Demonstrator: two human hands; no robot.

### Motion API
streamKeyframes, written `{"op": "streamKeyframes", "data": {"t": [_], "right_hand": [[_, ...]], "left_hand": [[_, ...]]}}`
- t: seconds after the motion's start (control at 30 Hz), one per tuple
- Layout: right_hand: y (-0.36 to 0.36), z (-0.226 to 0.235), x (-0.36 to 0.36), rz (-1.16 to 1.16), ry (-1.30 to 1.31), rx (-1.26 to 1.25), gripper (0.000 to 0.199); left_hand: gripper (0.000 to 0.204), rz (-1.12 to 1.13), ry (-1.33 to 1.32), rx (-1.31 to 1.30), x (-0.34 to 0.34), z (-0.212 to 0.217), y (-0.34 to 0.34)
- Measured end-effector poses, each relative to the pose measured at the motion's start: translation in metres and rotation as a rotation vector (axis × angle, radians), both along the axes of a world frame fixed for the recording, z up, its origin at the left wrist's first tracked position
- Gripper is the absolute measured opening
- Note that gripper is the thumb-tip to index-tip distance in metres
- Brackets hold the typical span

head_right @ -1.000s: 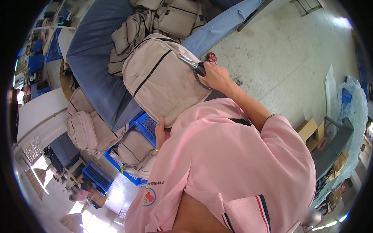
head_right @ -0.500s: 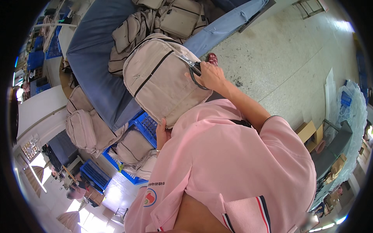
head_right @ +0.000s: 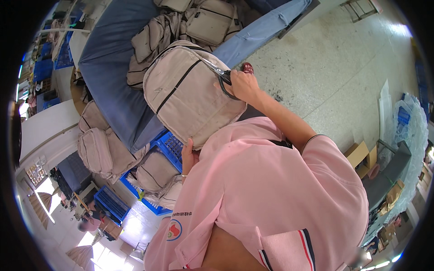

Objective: Trimming excess thread and loose ends from manufactured backpacks using a pair of scissors.

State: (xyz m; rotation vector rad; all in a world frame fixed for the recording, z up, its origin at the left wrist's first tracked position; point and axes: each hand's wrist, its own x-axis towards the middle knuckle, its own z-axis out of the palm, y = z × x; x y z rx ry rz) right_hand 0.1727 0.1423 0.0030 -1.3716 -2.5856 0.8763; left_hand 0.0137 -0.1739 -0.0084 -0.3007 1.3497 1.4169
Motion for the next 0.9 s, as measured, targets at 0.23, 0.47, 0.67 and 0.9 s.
{"op": "streamKeyframes", "data": {"t": [0.23, 0.47, 0.67, 0.9], "right_hand": [[0.005, -0.005, -0.008, 0.014, -0.039, -0.054, 0.070], [0.000, 0.007, -0.015, -0.030, -0.097, -0.092, 0.069], [0.005, 0.002, -0.015, -0.024, -0.074, -0.042, 0.077], [0.009, 0.016, -0.024, 0.000, -0.100, -0.038, 0.079]], "left_hand": [[0.054, 0.011, 0.006, -0.004, 0.008, 0.000, 0.003], [0.062, 0.052, 0.252, -0.015, 0.031, -0.008, 0.003], [0.067, 0.094, 0.335, 0.044, 0.035, 0.009, 0.010], [0.064, 0.091, 0.345, 0.037, 0.036, 0.015, 0.009]]}}
